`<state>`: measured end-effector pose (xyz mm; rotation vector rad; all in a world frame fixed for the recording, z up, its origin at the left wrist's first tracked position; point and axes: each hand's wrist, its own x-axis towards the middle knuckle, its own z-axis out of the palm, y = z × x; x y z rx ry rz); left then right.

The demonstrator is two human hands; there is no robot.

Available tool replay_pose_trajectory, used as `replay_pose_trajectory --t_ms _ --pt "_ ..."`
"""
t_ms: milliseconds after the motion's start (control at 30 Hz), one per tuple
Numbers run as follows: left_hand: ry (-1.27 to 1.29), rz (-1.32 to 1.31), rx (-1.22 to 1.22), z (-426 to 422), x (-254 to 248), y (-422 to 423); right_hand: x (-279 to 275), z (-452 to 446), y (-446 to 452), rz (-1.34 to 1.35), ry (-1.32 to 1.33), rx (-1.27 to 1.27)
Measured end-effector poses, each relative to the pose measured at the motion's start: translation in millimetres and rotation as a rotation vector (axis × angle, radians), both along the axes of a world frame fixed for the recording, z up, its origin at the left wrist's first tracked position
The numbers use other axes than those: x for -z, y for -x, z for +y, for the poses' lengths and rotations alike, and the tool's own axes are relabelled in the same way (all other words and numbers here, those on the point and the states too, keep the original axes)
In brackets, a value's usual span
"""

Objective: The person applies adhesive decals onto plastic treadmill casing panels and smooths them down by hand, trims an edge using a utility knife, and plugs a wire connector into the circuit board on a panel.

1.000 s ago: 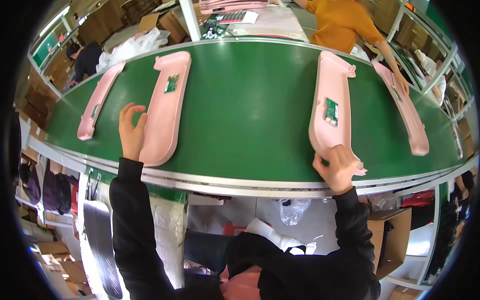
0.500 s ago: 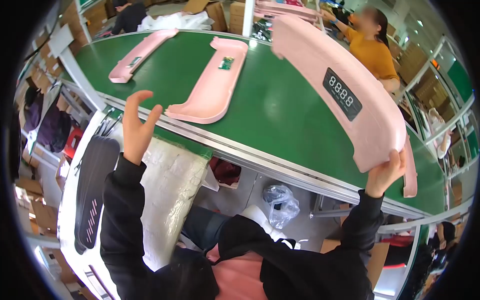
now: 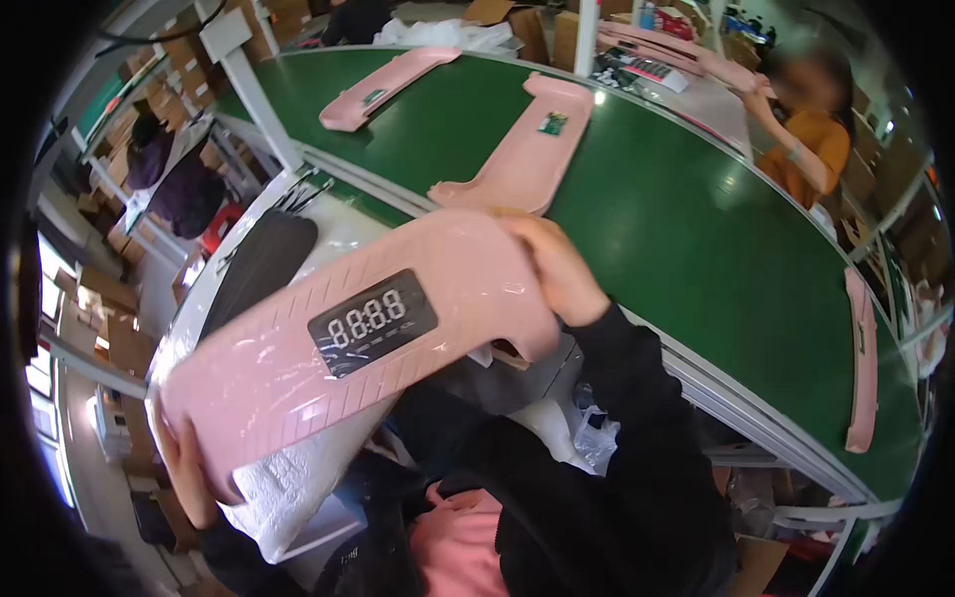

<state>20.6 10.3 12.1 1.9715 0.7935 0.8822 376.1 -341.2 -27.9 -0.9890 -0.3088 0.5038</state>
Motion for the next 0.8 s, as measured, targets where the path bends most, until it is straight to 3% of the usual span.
replay_pose_trajectory --t_ms 100,200,267,367,467,533,600,667,800 --pt "-0.029 0.205 -0.131 -9 41 57 28 61 -21 -0.162 0.225 -0.219" --pt "0.235 0.000 -0.247 -30 67 85 50 105 -26 -0.241 0.336 -0.294" --pt "0.215 0.032 -0.309 -33 85 91 60 125 -28 -0.283 0.391 -0.339" --pt "0.160 0.116 -0.393 -34 92 96 82 133 -26 -1.067 0.674 0.050" --pt "0.116 0.093 -0.471 -37 85 85 55 129 -11 -0.903 0.588 0.025" --pt "-0.212 0.232 -0.402 -34 85 87 43 126 3 -0.901 0.574 -0.075" --pt "-0.302 0.270 -0.452 -32 78 77 27 124 20 -1.063 0.763 0.047" --pt "-0.490 0.324 -0.472 -37 73 64 27 130 22 -1.098 0.804 0.048" --pt "-0.570 0.356 -0.447 -57 67 54 38 134 24 -1.185 0.887 0.090"
